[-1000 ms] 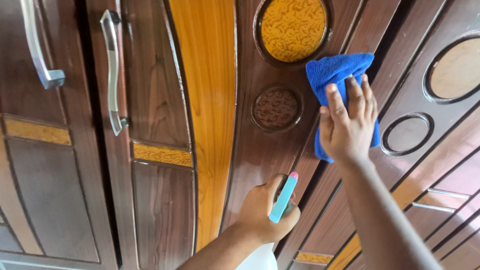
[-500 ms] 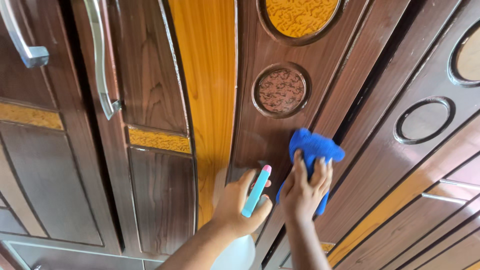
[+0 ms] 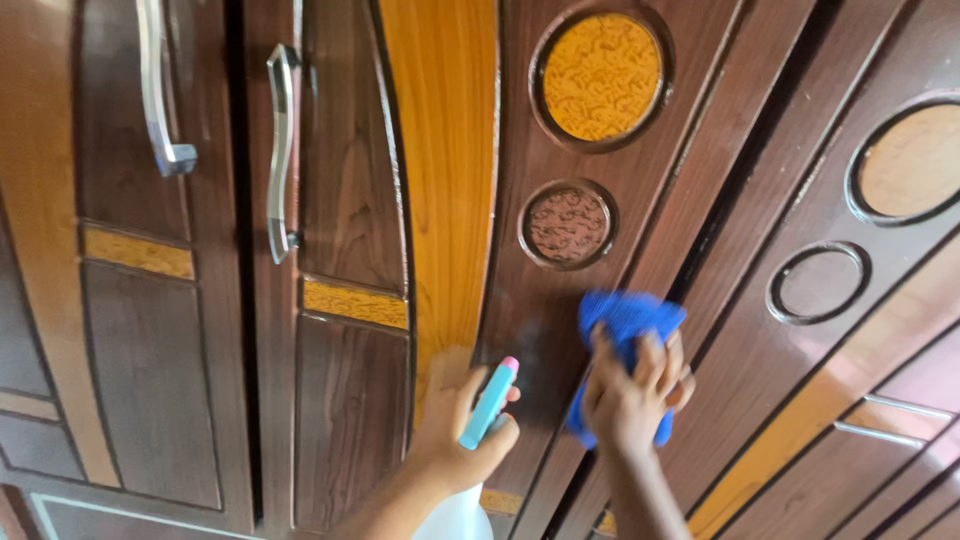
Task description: The person sprays a cleaning solution onto a wooden wardrobe and wipes the surface with a blue cloth. They systematically clean the upper panels, handles, and lower sections of the wardrobe doors.
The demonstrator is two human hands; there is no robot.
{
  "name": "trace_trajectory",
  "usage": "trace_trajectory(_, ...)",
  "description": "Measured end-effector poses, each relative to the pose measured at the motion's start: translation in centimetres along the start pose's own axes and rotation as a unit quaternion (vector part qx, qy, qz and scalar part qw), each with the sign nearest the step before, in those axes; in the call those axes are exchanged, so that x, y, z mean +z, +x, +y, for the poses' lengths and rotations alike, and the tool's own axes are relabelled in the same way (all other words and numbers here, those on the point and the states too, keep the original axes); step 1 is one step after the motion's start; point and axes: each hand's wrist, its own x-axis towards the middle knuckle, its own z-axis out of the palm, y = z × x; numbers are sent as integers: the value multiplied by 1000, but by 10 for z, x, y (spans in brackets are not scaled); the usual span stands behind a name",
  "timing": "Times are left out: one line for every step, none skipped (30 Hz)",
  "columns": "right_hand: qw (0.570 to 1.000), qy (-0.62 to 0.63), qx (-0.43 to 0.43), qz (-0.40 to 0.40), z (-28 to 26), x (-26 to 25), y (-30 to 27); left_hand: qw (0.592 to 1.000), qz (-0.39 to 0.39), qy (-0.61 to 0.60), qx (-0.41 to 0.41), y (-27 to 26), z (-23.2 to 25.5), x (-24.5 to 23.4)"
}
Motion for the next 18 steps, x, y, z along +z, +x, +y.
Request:
trace_trajectory(1000, 9, 1, 14, 2, 0, 25, 998, -16, -29, -51, 0, 1, 0)
trace_trajectory(999, 18, 2, 29, 3, -1, 48, 993, -31, -58, -101, 0, 5, 2)
trace_trajectory(999, 29, 2, 40, 2, -1, 67, 984, -46, -87, -149, 4, 9, 3)
trace_trajectory(998, 41, 3, 51, 2, 0, 84, 984, -51, -85, -145, 8, 11, 3)
trace_trajectory(997, 54, 3, 60, -1, -1, 93, 985, -56, -81, -142, 11, 14, 2)
trace_trajectory(996, 60, 10, 62, -4, -2, 96, 985, -61, -78, -140, 15, 16, 1)
trace_trajectory(996, 66, 18, 62, -8, -3, 96, 984, -65, -78, -144, 18, 17, 0)
trace_trajectory(995, 72, 26, 61, -12, -3, 96, 983, -69, -79, -148, 21, 17, 0)
trace_trajectory(995, 68, 25, 61, -15, -3, 95, 982, -74, -80, -153, 24, 17, 0)
trace_trajectory(996, 64, 24, 61, -18, -3, 93, 983, -67, -81, -153, 25, 16, 1)
trace_trajectory(996, 59, 24, 60, -22, -3, 90, 983, -61, -83, -152, 26, 14, 2)
trace_trajectory(997, 50, 22, 50, -29, -1, 87, 983, -55, -85, -152, 27, 12, 4)
trace_trajectory(998, 39, 22, 40, -40, 1, 82, 993, -26, -56, -101, 27, 9, 3)
trace_trajectory(999, 28, 21, 29, -51, 3, 77, 998, 2, -27, -49, 27, 4, 2)
trace_trajectory(1000, 24, 13, 15, -62, 5, 71, 1000, 30, 3, 1, 26, 2, 0)
trace_trajectory(1000, 21, 4, 0, -72, 6, 64, 999, 29, -19, -24, 26, 0, -1)
trace_trajectory(1000, 19, -4, -13, -82, 9, 58, 998, 29, -40, -48, 26, -1, -3)
trace_trajectory(999, 20, -26, -11, -92, 12, 51, 995, 29, -60, -73, 26, -2, -7)
